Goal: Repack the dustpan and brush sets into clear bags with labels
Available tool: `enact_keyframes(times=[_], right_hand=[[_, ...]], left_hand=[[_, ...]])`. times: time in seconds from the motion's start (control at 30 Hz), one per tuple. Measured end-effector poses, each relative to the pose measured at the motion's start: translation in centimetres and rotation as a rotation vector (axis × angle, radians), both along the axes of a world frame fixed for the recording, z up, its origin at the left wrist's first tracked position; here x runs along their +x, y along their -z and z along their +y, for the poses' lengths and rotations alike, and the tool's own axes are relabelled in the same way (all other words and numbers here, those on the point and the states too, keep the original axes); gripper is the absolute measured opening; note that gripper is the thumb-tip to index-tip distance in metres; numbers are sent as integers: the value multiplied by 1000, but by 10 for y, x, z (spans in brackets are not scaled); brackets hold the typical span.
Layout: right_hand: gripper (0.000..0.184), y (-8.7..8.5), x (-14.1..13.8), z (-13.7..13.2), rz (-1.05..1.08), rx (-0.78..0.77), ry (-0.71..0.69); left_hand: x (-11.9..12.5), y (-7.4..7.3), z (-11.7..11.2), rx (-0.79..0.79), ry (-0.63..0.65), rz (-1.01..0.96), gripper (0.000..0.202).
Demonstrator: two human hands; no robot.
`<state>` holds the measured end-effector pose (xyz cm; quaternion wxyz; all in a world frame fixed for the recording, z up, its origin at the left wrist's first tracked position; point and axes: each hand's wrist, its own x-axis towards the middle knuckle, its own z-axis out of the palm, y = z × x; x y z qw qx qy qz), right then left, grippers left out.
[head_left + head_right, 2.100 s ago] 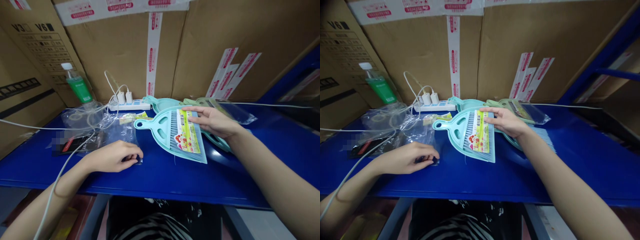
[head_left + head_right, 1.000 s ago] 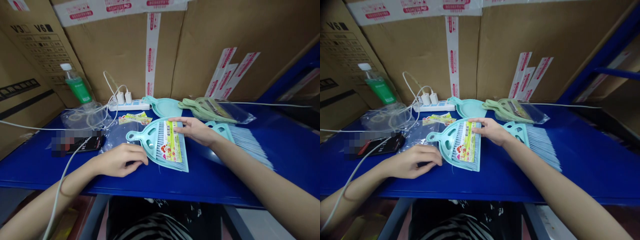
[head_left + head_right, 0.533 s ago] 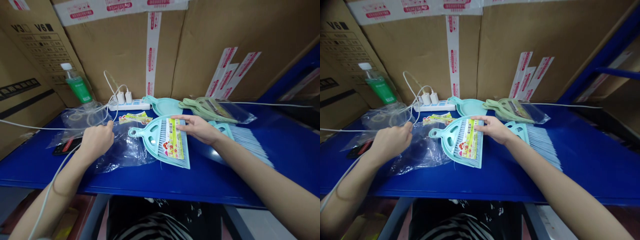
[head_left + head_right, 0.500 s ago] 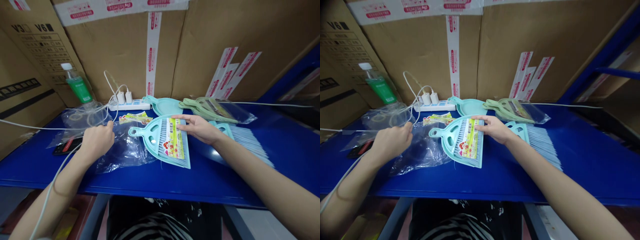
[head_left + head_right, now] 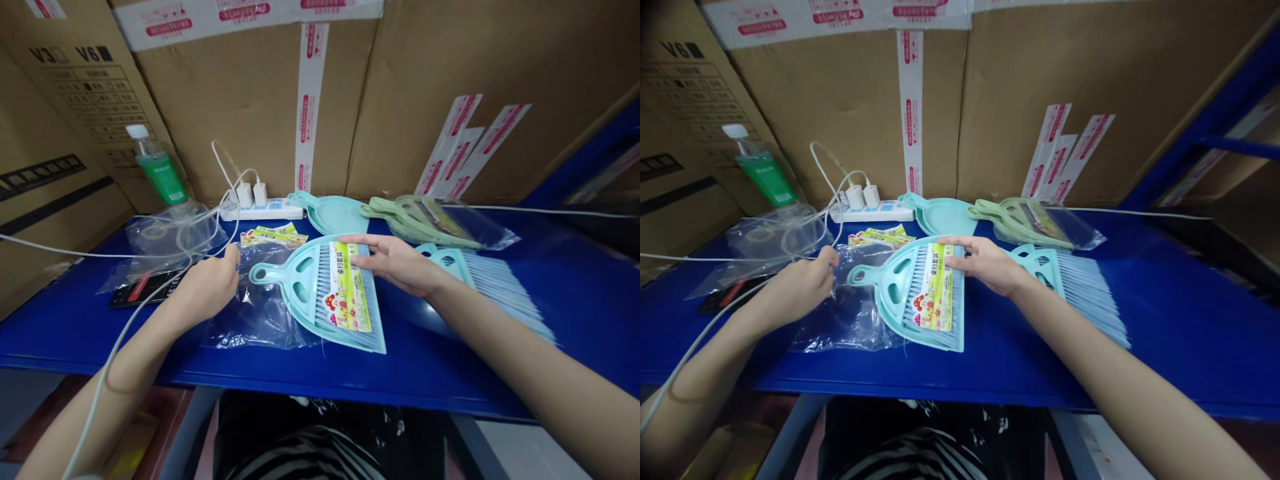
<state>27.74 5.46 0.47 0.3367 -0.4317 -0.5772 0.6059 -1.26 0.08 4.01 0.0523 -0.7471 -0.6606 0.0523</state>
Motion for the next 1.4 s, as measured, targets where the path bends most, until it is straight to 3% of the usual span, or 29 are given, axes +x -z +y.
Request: enact_keyframes(times=[0.23, 0.43, 0.53, 0.7, 0.9, 1.07, 1.2, 1.4], right_hand=[[49, -2, -7, -8, -1, -29, -6], [45, 0, -11, -11, 9, -76, 8], [45, 2, -11, -10, 23, -72, 8], [48, 5, -10, -8, 50, -57, 5], [47, 8, -13, -10, 97, -83, 4], [44, 14, -19, -11, 118, -117, 27], [37, 17, -23, -9, 74, -157, 39], [19, 13, -24, -8, 69, -186, 16]], left_hand=[[-5, 5, 4, -2, 77, -281, 23], [-3, 4, 3, 26, -32, 26, 24], [-3, 4, 4, -11, -20, 30, 27], [-7, 7, 9, -56, -16, -121, 29], [-11, 10, 9, -13, 91, -410, 16], [-13, 14, 10, -56, 95, -542, 10], [-15, 15, 12, -71, 114, -512, 16], [-15, 15, 11, 23, 149, -308, 24]])
